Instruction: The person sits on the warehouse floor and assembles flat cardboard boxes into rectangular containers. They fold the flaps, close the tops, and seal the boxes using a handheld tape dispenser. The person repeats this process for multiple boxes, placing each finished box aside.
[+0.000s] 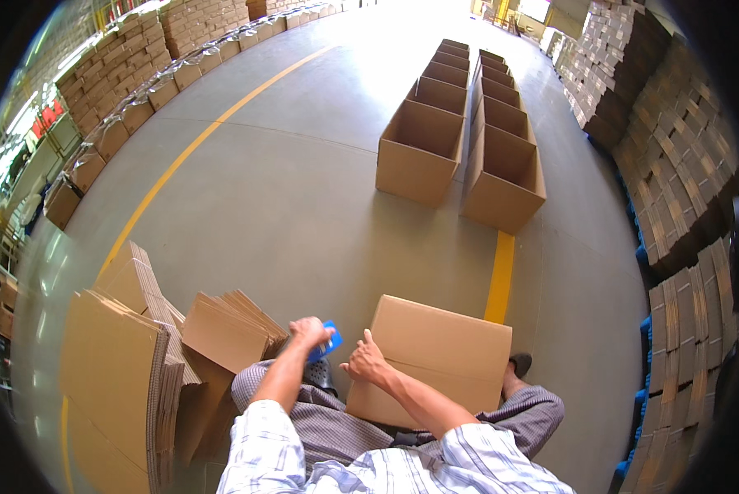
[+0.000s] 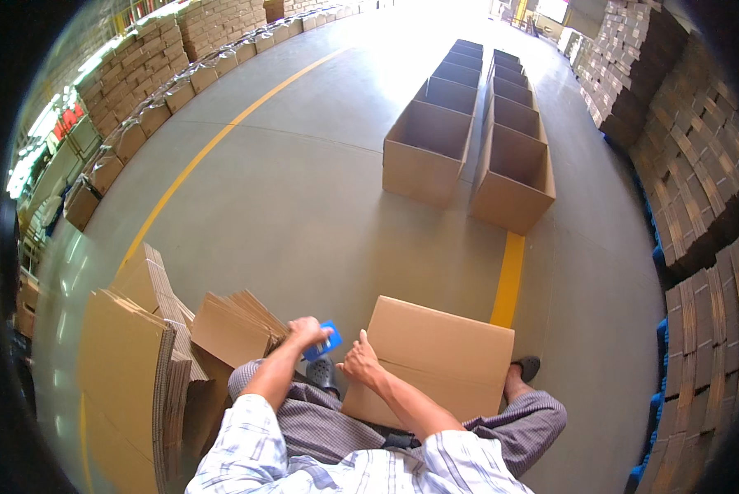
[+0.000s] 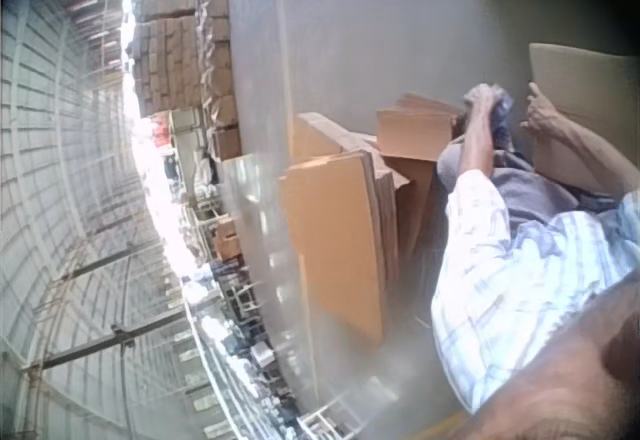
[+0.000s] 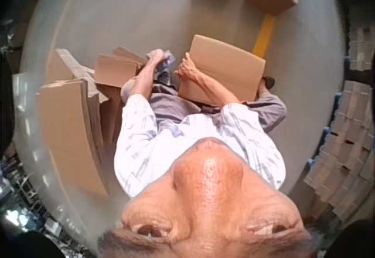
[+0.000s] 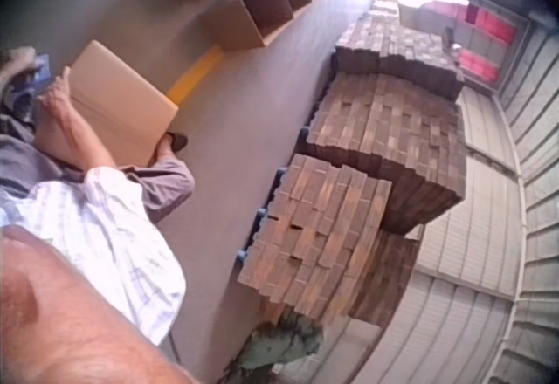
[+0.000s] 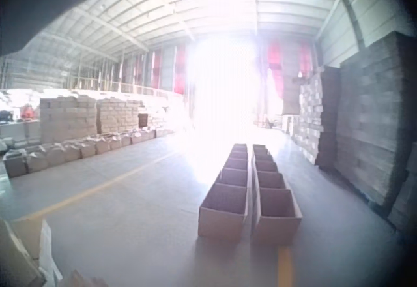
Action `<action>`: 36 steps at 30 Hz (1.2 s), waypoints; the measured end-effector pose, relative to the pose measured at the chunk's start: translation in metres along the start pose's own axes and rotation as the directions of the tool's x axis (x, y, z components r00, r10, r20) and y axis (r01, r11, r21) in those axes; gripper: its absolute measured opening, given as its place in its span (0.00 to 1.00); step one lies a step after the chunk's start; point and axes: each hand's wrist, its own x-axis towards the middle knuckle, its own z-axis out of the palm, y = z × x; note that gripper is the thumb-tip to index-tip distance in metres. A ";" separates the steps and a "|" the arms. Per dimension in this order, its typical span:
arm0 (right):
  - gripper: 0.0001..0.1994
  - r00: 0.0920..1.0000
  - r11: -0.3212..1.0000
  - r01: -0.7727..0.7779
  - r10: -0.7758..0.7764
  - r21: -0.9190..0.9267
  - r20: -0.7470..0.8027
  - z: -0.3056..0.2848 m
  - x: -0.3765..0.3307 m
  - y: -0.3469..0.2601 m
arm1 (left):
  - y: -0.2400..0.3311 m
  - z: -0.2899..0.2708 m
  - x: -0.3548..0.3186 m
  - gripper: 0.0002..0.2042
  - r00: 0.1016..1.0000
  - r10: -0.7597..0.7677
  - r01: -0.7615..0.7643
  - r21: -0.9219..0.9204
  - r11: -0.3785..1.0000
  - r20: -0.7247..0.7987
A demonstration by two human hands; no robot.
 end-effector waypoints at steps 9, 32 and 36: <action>0.16 0.869 0.896 0.359 -0.218 0.263 -0.444 0.012 -0.016 0.012 | -0.032 -0.081 -0.113 0.27 0.938 -0.161 -0.284 -0.946 0.157 -0.308; 0.42 -0.122 0.390 -0.340 0.884 0.856 -0.451 0.183 -0.201 0.155 | 0.048 -0.063 -0.106 0.17 0.905 0.048 -0.426 -0.901 0.082 -0.424; 0.44 0.219 0.786 -0.334 0.602 0.521 -0.768 0.117 -0.115 0.137 | 0.039 -0.063 -0.104 0.17 0.919 0.015 -0.393 -0.913 0.105 -0.394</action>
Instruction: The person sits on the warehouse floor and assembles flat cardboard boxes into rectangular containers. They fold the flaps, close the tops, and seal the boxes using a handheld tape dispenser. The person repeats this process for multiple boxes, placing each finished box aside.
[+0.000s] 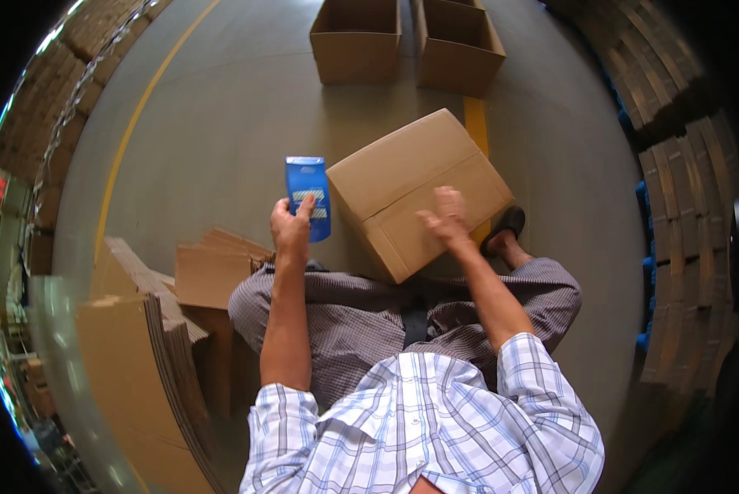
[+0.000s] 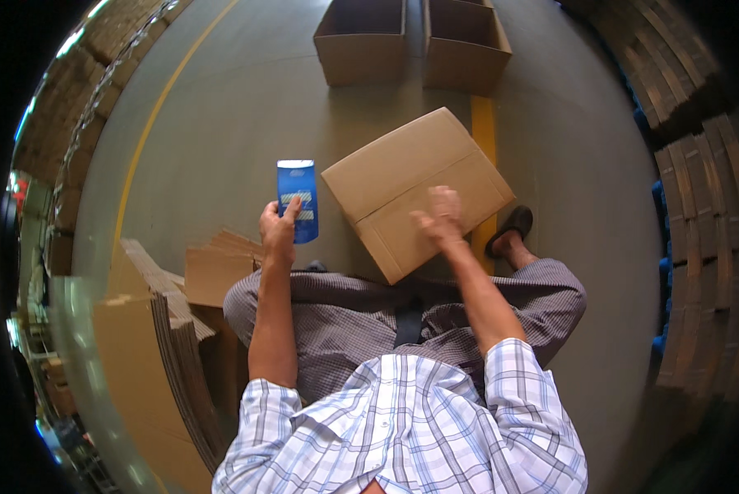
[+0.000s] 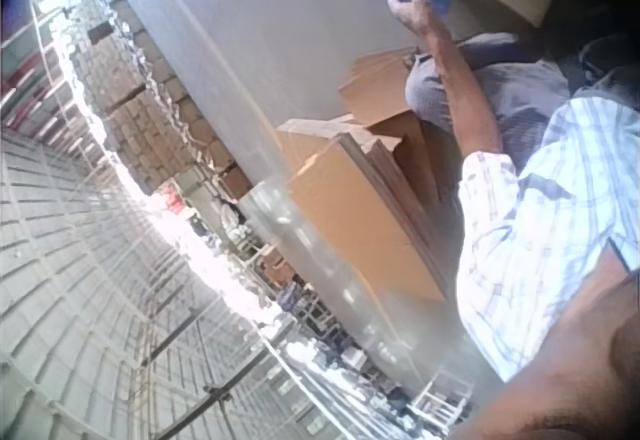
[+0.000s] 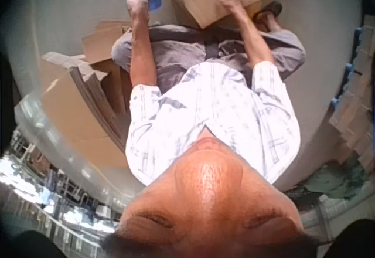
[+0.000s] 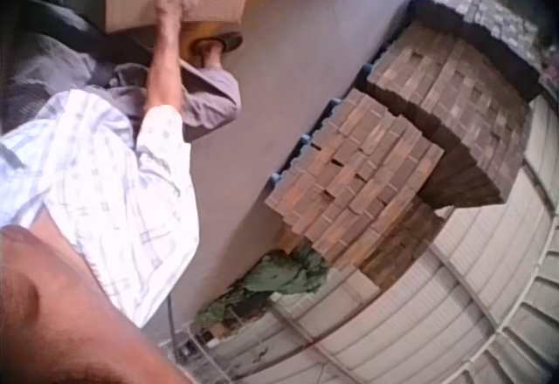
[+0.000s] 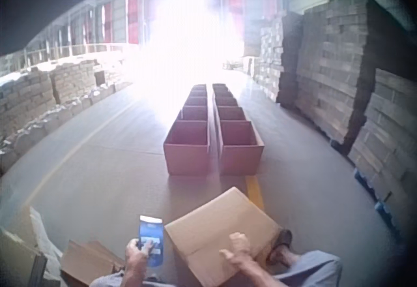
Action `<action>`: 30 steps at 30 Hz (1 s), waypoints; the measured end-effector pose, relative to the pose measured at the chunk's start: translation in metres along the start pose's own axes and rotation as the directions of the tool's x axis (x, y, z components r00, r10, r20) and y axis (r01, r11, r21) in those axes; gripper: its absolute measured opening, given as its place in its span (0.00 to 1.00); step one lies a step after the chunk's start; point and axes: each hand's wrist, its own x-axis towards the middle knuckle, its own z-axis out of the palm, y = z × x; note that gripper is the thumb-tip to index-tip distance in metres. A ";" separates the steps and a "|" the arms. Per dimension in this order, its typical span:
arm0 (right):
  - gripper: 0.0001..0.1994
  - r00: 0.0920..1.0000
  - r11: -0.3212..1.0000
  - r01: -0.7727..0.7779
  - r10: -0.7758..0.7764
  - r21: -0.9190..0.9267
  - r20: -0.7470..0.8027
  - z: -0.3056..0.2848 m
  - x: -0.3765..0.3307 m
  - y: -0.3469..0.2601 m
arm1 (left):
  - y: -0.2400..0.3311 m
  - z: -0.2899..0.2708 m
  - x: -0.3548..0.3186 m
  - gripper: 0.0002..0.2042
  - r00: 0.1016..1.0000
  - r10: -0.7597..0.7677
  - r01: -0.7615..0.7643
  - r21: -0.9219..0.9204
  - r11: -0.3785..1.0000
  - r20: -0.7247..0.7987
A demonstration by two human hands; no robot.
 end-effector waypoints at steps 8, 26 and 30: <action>0.57 0.753 0.989 -0.094 0.144 -0.112 0.642 0.003 0.020 -0.141 | -0.004 0.025 -0.010 0.16 0.980 0.160 -0.191 0.333 0.924 0.117; 0.21 0.778 0.884 0.467 -0.425 0.025 0.462 -0.097 -0.077 0.024 | -0.002 0.072 -0.065 0.20 0.595 0.444 -0.792 0.393 0.468 0.670; 0.15 0.885 0.934 0.358 -0.336 -0.010 0.321 -0.099 -0.085 0.016 | -0.002 0.070 -0.074 0.21 0.473 0.386 -0.862 0.326 0.388 0.792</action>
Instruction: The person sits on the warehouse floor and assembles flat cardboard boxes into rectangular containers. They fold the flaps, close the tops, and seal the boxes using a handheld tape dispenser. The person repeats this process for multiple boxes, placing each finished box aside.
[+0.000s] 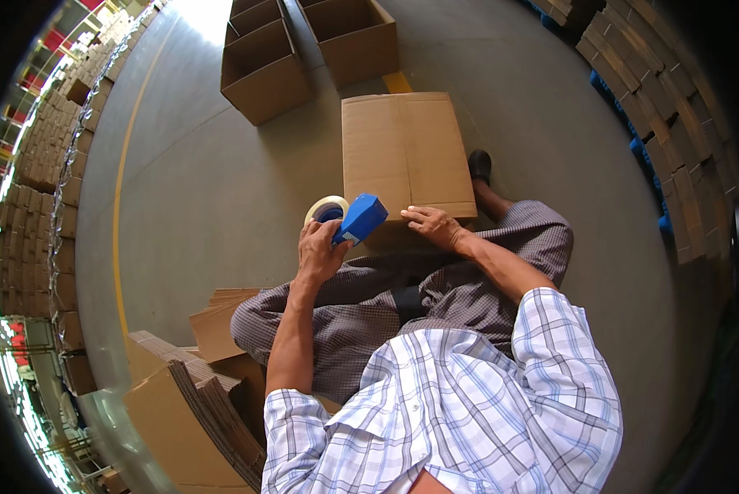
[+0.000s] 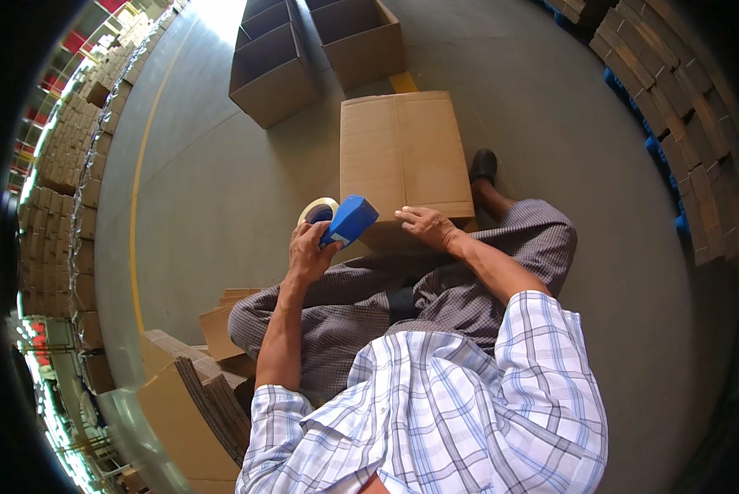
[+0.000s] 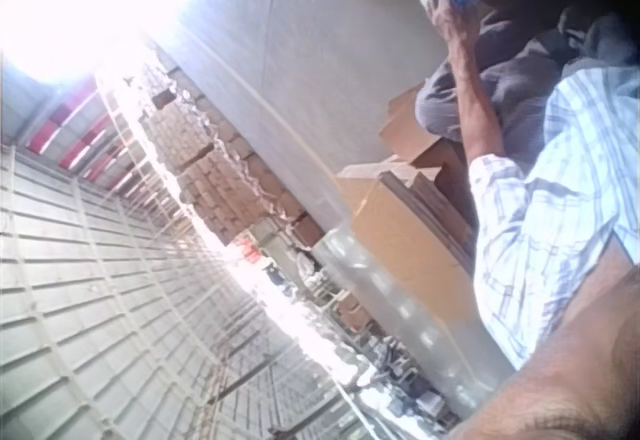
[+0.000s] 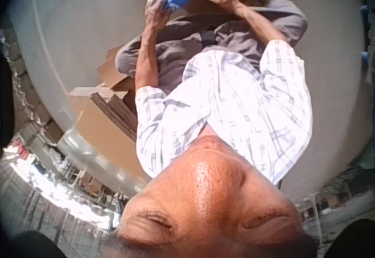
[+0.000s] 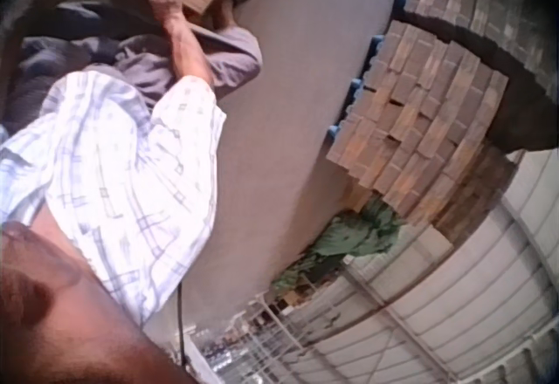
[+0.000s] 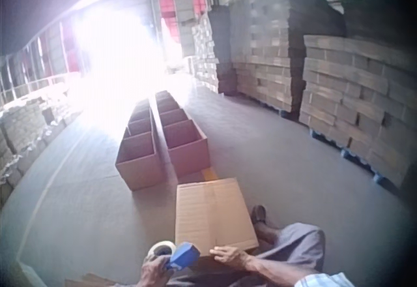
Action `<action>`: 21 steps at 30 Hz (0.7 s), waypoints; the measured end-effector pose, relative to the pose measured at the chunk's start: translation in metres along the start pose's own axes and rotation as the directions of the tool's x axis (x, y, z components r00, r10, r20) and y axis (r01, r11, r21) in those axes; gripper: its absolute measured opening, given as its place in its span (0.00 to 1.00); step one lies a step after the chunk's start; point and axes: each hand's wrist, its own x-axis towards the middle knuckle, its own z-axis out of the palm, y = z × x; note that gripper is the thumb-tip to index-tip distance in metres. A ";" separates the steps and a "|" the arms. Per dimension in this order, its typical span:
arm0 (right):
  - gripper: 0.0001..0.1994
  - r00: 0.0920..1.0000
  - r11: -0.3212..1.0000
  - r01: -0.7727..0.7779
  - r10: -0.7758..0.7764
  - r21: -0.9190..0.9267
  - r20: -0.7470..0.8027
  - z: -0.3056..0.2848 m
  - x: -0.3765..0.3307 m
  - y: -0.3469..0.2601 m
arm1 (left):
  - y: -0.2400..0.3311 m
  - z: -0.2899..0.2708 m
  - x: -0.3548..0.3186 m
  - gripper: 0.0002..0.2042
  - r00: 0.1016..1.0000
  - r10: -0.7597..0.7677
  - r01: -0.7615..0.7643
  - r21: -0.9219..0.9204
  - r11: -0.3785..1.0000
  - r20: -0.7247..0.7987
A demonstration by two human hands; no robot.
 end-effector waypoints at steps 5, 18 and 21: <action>0.16 0.913 0.882 -0.310 0.381 0.355 -0.148 -0.003 -0.014 -0.042 | 0.004 0.004 0.000 0.21 0.990 0.131 -0.136 0.094 0.986 0.059; 0.15 0.131 0.230 -0.684 0.972 0.692 -0.194 0.026 -0.062 0.050 | 0.018 0.081 0.087 0.18 0.989 0.145 -0.146 0.051 0.988 0.035; 0.16 0.108 0.125 -0.613 0.991 0.780 -0.073 0.047 -0.076 0.075 | 0.007 0.100 0.104 0.22 0.952 0.286 -0.293 0.048 0.955 0.111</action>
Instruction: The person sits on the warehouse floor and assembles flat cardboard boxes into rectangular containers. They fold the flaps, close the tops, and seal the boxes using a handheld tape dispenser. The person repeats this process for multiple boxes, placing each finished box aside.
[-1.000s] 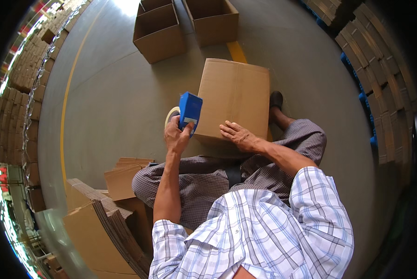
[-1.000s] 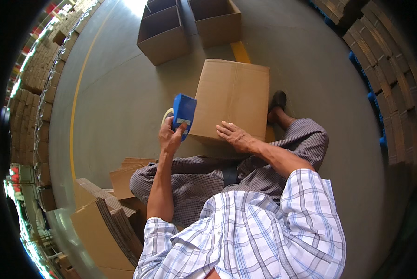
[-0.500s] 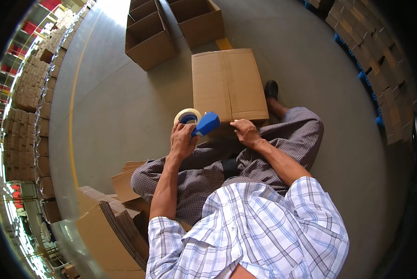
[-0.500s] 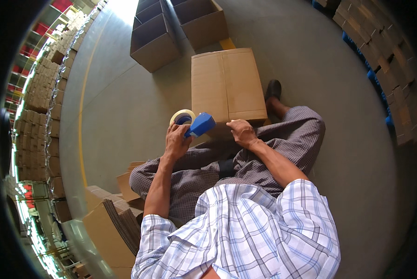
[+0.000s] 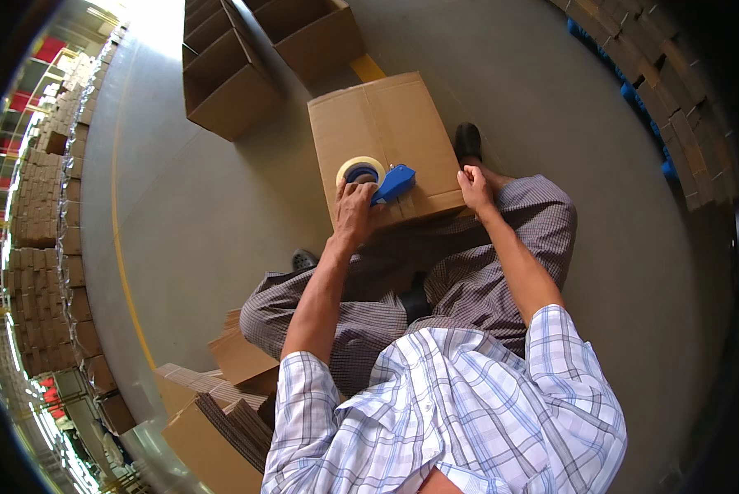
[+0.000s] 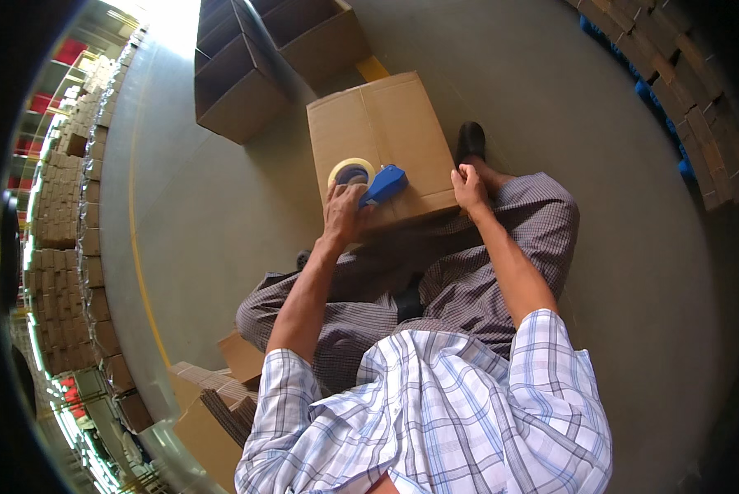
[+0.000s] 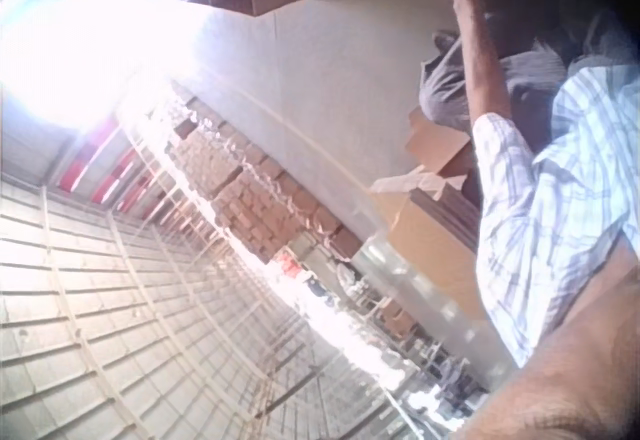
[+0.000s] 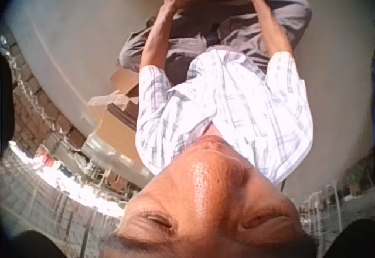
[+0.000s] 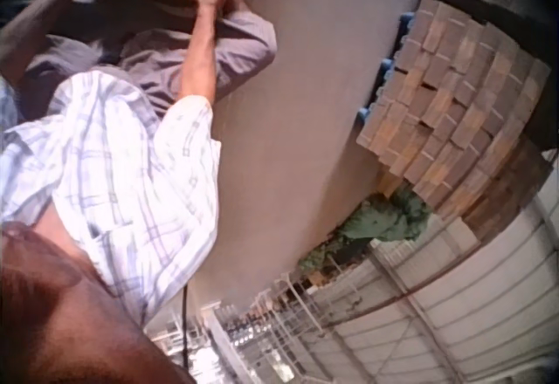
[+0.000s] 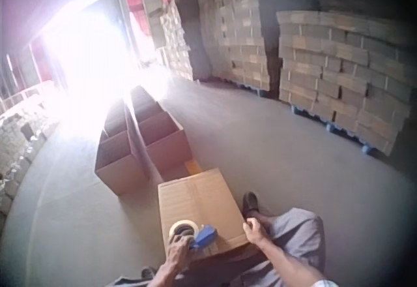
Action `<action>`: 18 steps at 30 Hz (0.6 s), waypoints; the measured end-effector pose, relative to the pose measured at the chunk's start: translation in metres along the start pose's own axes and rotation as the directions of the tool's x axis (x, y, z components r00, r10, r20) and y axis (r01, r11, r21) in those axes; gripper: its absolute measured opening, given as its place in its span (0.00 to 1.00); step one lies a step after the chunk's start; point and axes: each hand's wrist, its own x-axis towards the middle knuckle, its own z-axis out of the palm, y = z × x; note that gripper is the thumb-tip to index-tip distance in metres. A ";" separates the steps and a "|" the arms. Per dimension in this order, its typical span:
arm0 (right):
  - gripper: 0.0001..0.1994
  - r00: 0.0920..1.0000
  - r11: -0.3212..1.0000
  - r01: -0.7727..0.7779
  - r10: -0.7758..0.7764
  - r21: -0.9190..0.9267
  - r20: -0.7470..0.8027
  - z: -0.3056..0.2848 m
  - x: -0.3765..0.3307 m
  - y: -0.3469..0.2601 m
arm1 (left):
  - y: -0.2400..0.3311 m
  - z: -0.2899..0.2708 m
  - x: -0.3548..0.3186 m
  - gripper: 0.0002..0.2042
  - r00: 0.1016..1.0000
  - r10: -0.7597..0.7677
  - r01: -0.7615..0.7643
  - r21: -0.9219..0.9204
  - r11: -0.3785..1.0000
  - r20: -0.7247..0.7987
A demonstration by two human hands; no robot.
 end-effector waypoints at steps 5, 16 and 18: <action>0.26 0.879 0.873 -0.461 0.424 0.162 0.218 -0.032 0.045 0.010 | -0.072 -0.004 -0.015 0.16 0.839 -0.464 0.202 -0.628 0.752 -0.285; 0.46 0.862 0.892 -0.432 0.451 -0.132 0.229 0.007 0.024 -0.011 | -0.067 0.066 -0.070 0.35 0.440 -0.637 0.444 -0.770 -0.459 0.633; 0.46 0.872 0.923 -0.350 0.383 -0.156 0.306 0.016 0.037 -0.017 | -0.066 0.065 -0.082 0.35 0.393 -0.691 0.419 -0.787 -0.453 0.607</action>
